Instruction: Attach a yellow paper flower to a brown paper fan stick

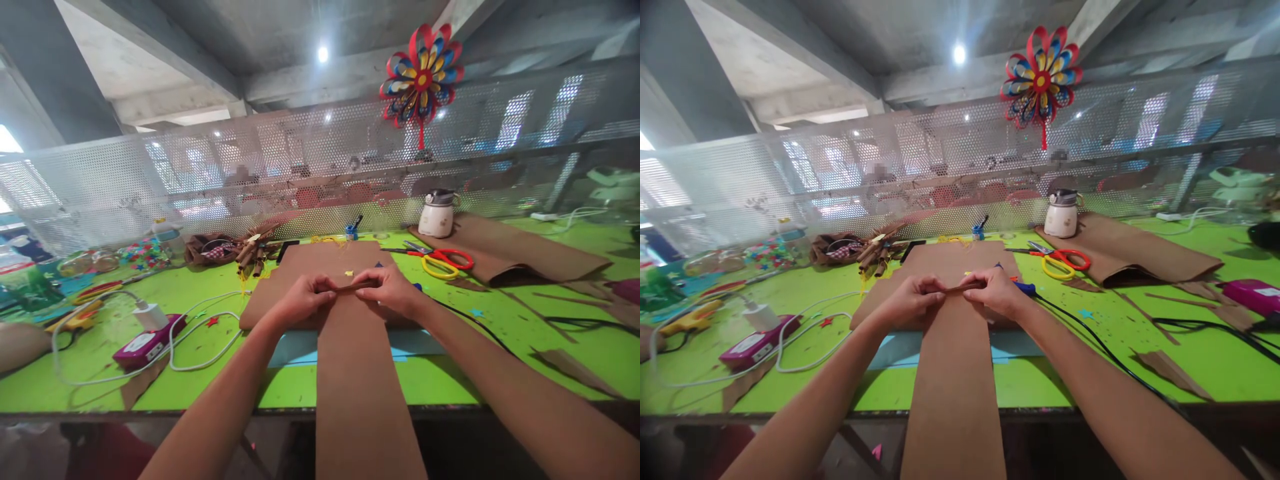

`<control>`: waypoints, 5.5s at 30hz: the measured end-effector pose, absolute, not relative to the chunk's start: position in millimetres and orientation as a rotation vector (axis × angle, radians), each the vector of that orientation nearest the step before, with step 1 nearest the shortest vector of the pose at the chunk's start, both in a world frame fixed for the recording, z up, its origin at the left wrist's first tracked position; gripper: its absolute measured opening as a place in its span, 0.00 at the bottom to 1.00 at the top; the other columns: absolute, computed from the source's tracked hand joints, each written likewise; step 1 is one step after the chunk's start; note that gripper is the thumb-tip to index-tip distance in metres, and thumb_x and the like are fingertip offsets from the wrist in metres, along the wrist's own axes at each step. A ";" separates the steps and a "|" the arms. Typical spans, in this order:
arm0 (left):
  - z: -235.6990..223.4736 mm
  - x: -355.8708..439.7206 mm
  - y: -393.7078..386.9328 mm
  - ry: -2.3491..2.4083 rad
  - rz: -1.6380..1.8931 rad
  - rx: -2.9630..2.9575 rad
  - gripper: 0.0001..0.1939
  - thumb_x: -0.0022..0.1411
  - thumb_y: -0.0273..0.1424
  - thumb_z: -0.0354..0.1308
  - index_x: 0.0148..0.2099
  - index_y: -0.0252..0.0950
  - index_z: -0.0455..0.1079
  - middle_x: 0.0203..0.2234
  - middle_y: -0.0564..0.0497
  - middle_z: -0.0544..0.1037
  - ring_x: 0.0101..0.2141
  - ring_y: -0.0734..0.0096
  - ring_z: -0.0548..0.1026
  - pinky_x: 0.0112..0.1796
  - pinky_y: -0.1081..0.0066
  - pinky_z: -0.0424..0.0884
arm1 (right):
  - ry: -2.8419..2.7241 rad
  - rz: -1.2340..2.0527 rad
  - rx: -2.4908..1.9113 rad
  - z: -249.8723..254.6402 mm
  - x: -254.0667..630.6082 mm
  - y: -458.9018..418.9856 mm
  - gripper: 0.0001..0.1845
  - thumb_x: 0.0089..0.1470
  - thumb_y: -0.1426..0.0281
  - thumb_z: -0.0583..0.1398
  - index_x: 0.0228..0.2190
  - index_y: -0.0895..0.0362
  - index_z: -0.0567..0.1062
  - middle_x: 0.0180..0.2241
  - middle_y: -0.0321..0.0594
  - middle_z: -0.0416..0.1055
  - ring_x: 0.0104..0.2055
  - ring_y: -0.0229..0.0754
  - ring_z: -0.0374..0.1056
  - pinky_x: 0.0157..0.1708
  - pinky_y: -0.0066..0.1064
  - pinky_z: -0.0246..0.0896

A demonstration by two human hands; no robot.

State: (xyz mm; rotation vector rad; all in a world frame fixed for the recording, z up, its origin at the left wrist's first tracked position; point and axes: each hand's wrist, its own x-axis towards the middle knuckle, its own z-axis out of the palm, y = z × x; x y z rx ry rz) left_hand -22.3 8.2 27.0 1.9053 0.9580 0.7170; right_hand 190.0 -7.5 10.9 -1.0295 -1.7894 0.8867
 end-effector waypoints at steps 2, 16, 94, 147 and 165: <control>25.7 -22.6 9.2 0.945 0.732 1.885 0.09 0.52 0.32 0.58 0.35 0.33 0.67 0.21 0.55 0.70 0.24 0.77 0.67 0.28 0.75 0.62 | -1.779 0.884 -1.029 10.7 189.6 -7.3 0.13 0.41 0.70 0.61 0.32 0.61 0.76 0.24 0.37 0.70 0.26 0.34 0.62 0.26 0.26 0.56; 28.5 -21.8 5.0 0.915 0.684 1.924 0.11 0.54 0.34 0.56 0.38 0.32 0.68 0.22 0.55 0.70 0.22 0.79 0.64 0.25 0.77 0.59 | -1.824 0.879 -1.050 5.4 195.6 1.4 0.14 0.43 0.65 0.61 0.30 0.62 0.78 0.21 0.36 0.70 0.22 0.34 0.60 0.22 0.26 0.52; 33.5 -20.3 -0.6 0.887 0.353 2.216 0.20 0.60 0.43 0.47 0.33 0.31 0.69 0.21 0.56 0.62 0.23 0.78 0.56 0.24 0.76 0.53 | -2.072 1.092 -1.051 4.9 194.3 -7.8 0.24 0.51 0.52 0.54 0.18 0.60 0.68 0.12 0.31 0.59 0.14 0.30 0.54 0.15 0.24 0.45; 37.9 -20.6 -1.2 0.862 0.393 2.098 0.19 0.58 0.42 0.51 0.38 0.30 0.71 0.20 0.55 0.65 0.21 0.79 0.59 0.22 0.77 0.55 | -2.029 1.055 -1.012 8.8 192.9 -7.5 0.21 0.49 0.55 0.56 0.24 0.63 0.72 0.19 0.32 0.59 0.23 0.32 0.51 0.22 0.25 0.45; 37.0 -20.2 -0.8 0.926 0.418 2.263 0.21 0.58 0.45 0.50 0.28 0.31 0.69 0.17 0.55 0.64 0.19 0.80 0.58 0.20 0.77 0.52 | -2.031 1.192 -1.014 9.0 197.9 -6.3 0.20 0.48 0.55 0.58 0.23 0.61 0.70 0.15 0.31 0.61 0.17 0.31 0.56 0.17 0.24 0.50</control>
